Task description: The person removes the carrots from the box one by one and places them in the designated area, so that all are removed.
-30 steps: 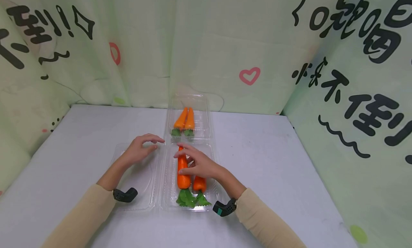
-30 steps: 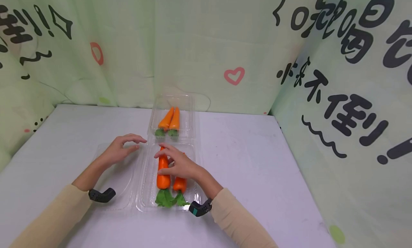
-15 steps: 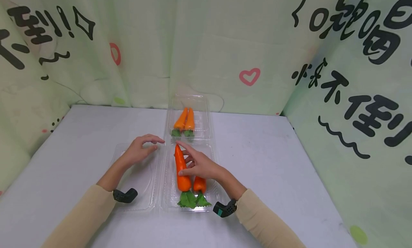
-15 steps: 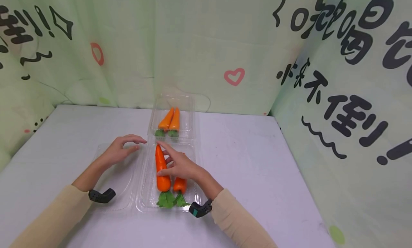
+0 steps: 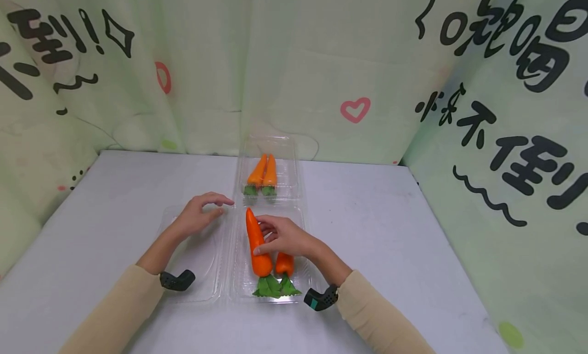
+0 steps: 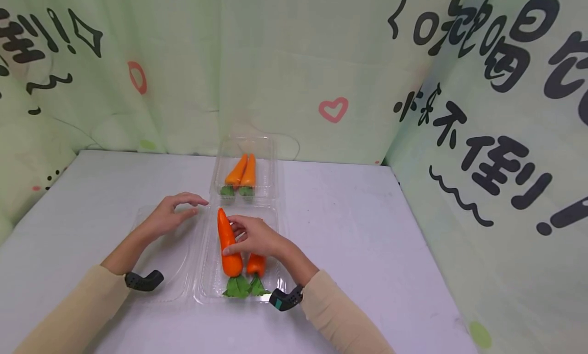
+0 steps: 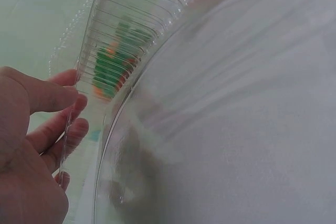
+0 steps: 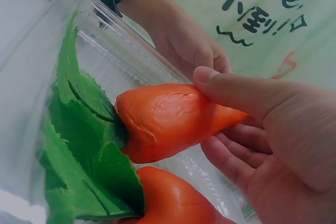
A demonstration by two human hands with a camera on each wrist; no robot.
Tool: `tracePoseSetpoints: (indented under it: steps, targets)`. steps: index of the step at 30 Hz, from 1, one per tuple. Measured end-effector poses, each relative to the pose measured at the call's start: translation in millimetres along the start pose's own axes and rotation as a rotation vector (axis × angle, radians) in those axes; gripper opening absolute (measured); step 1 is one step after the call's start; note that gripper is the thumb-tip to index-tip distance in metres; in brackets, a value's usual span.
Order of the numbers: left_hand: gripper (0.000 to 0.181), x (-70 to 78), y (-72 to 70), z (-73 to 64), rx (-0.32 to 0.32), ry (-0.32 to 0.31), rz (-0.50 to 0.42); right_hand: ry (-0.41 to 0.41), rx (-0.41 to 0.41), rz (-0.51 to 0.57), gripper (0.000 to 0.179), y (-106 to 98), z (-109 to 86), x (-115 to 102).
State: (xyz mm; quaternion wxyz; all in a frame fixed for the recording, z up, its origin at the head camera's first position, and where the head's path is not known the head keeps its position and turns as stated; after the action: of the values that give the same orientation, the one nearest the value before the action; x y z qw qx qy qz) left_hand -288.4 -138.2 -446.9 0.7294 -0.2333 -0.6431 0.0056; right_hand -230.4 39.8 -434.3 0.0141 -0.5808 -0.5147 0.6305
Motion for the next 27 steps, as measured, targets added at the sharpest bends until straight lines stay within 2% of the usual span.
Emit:
tracePoseSetpoints:
  steps: [8, 19, 27]
  targets:
    - [0.027, 2.4, -0.7, -1.0, -0.005, 0.023, -0.013, -0.007, -0.008, -0.02, 0.05, -0.1, -0.9, -1.1]
    - [0.026, 3.6, -0.5, -1.1, -0.009, 0.041, -0.017, -0.023, 0.002, -0.016, 0.05, -2.8, -2.9, -1.1]
    - [0.027, 3.3, 0.3, -1.1, -0.009, 0.021, -0.014, -0.037, 0.01, 0.008, 0.051, -7.2, -4.8, -2.6]
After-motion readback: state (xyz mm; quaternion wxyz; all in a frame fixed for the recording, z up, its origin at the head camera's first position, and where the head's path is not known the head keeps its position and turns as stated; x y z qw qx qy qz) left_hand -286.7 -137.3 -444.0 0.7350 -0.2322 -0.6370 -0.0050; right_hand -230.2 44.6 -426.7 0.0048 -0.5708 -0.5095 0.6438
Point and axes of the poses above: each hand's wrist, its own z-axis towards the middle knuckle, its own y-axis out of the palm, x = y × z, the point moved 9 cm from there along z, towards the middle knuckle, and after that the axes turned 14 degrees about -z, right-handed, at the moved point
